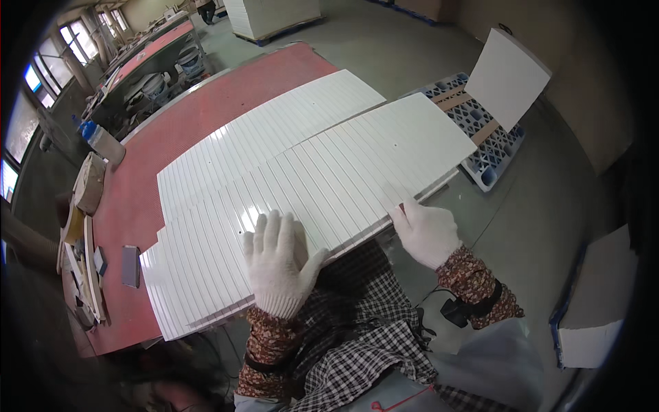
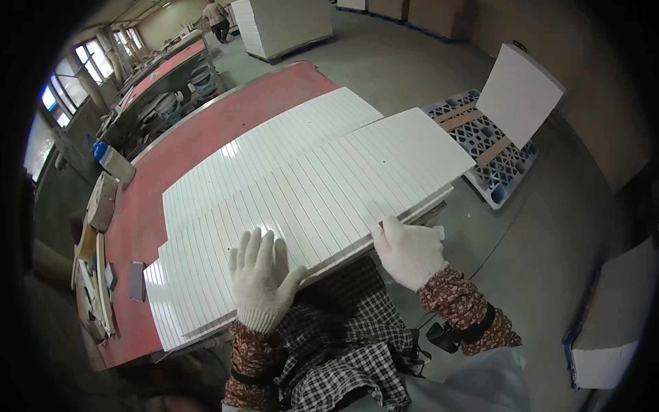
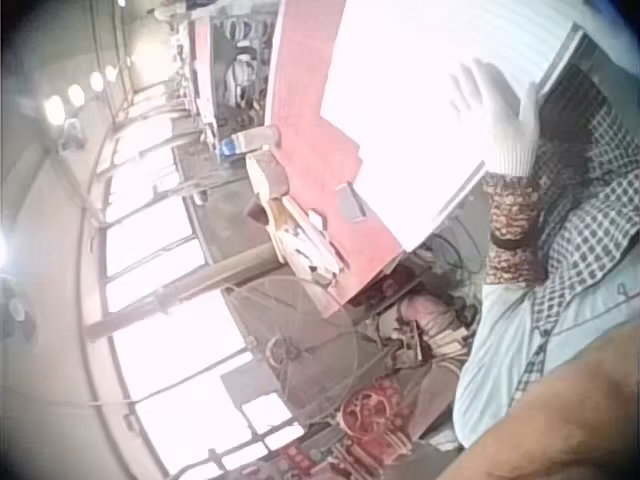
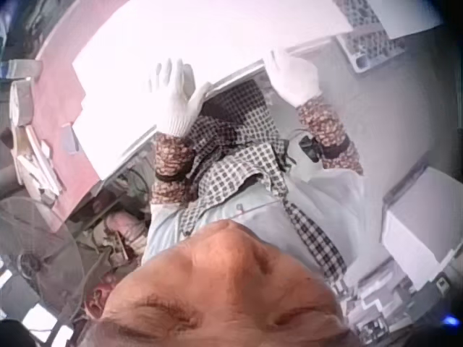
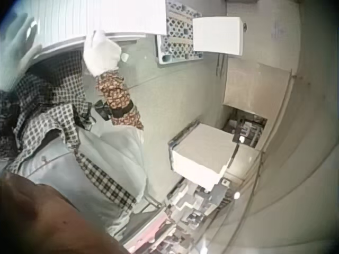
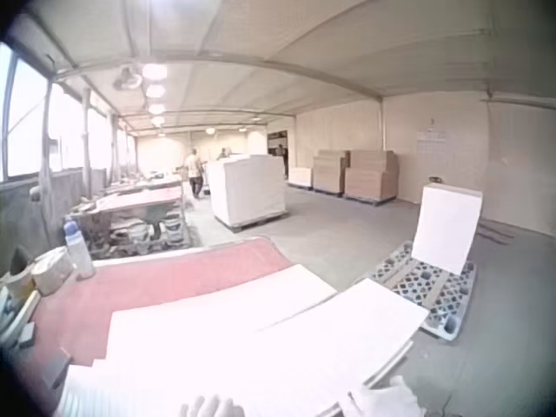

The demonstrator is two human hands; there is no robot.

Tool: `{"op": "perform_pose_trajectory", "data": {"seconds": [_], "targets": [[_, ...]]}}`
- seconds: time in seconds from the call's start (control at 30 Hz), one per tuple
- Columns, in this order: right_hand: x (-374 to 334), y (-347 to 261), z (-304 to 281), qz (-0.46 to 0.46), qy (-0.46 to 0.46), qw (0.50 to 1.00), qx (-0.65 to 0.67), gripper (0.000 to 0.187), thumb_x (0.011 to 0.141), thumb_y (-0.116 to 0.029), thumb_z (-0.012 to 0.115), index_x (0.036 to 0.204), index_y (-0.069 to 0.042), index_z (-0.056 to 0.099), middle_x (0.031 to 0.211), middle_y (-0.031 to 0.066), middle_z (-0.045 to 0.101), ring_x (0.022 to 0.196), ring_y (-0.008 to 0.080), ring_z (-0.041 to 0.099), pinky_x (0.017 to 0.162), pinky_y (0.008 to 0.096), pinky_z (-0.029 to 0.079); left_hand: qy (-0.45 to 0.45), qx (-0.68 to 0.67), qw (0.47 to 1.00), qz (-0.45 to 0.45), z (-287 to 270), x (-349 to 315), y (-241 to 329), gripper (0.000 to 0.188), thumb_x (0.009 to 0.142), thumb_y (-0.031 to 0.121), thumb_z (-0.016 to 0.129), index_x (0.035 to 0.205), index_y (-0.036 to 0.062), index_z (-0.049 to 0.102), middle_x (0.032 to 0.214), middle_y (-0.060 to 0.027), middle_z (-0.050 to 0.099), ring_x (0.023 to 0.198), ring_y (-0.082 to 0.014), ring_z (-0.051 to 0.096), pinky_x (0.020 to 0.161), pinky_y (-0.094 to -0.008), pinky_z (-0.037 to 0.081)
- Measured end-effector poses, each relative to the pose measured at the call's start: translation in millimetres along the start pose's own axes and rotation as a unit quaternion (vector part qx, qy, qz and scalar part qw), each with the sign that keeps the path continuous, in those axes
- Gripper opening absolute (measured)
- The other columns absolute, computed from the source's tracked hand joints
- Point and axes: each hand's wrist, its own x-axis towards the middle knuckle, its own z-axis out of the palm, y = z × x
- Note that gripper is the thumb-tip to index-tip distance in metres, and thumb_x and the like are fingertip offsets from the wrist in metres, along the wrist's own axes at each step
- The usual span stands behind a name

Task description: The person sands the edges of a white panel with a sanding block, then moves it aside to reach a smaller white board. They place a small wooden block onto the board and mark around it with a pen.

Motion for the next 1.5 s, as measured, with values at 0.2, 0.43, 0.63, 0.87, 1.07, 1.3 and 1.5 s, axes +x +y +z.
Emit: {"op": "perform_pose_trajectory", "data": {"seconds": [0.2, 0.43, 0.63, 0.87, 1.07, 1.3, 1.5], "targets": [[13, -8, 1, -0.039, -0.015, 0.998, -0.051, 0.035, 0.107, -0.033, 0.051, 0.095, -0.002, 0.062, 0.062, 0.0162, 0.066, 0.061, 0.0371, 0.070, 0.062, 0.0531, 0.055, -0.065, 0.030, 0.995, 0.065, 5, 5, 12, 0.095, 0.085, 0.062, 0.076, 0.149, -0.0032, 0.048, 0.151, -0.0213, 0.050, 0.147, -0.0402, 0.042, 0.120, -0.0633, 0.030], [108, -36, 7, -0.010, -0.066, 0.993, -0.100, 0.037, 0.107, -0.033, 0.046, 0.106, -0.001, 0.065, 0.076, 0.0193, 0.072, 0.073, 0.0401, 0.073, 0.073, 0.0535, 0.057, -0.088, 0.017, 0.995, 0.040, 2, 7, 17, 0.095, 0.086, 0.063, 0.074, 0.150, -0.0021, 0.048, 0.155, -0.0222, 0.048, 0.150, -0.0414, 0.041, 0.122, -0.0643, 0.029], [213, -53, 25, -0.027, -0.049, 0.994, -0.096, 0.040, 0.107, -0.032, 0.044, 0.116, -0.001, 0.068, 0.104, 0.0237, 0.076, 0.101, 0.0421, 0.073, 0.090, 0.0550, 0.056, -0.086, -0.008, 0.996, 0.033, -1, 9, 21, 0.094, 0.085, 0.061, 0.077, 0.149, -0.0020, 0.049, 0.153, -0.0220, 0.050, 0.149, -0.0402, 0.041, 0.121, -0.0634, 0.031], [249, -61, 26, -0.026, -0.069, 0.991, -0.113, 0.047, 0.108, -0.033, 0.039, 0.127, 0.000, 0.066, 0.114, 0.0266, 0.074, 0.109, 0.0444, 0.071, 0.099, 0.0555, 0.054, -0.065, -0.049, 0.996, 0.028, -1, 9, 18, 0.093, 0.079, 0.056, 0.082, 0.146, -0.0012, 0.051, 0.149, -0.0208, 0.053, 0.145, -0.0386, 0.045, 0.118, -0.0626, 0.034], [172, -46, 19, -0.005, -0.048, 0.991, -0.124, 0.047, 0.109, -0.037, 0.038, 0.118, -0.001, 0.065, 0.102, 0.0253, 0.075, 0.098, 0.0440, 0.072, 0.092, 0.0575, 0.054, -0.051, -0.065, 0.996, 0.020, 6, 8, 14, 0.095, 0.078, 0.054, 0.085, 0.148, -0.0004, 0.051, 0.153, -0.0189, 0.051, 0.149, -0.0376, 0.042, 0.122, -0.0634, 0.031], [21, -17, -11, 0.037, -0.072, 0.992, -0.093, 0.038, 0.108, -0.037, 0.048, 0.107, -0.003, 0.064, 0.081, 0.0247, 0.071, 0.081, 0.0454, 0.071, 0.077, 0.0571, 0.056, -0.036, -0.052, 0.998, 0.019, 4, 8, 16, 0.096, 0.076, 0.055, 0.086, 0.146, -0.0011, 0.051, 0.151, -0.0169, 0.052, 0.146, -0.0351, 0.045, 0.121, -0.0607, 0.033], [-25, -15, -9, 0.098, -0.041, 0.994, -0.017, 0.036, 0.108, -0.037, 0.054, 0.096, -0.003, 0.061, 0.076, 0.0220, 0.069, 0.077, 0.0452, 0.071, 0.069, 0.0542, 0.054, -0.041, -0.049, 0.998, 0.016, 7, 9, 18, 0.096, 0.078, 0.055, 0.085, 0.147, -0.0016, 0.050, 0.152, -0.0176, 0.050, 0.149, -0.0359, 0.042, 0.124, -0.0615, 0.030]]}}
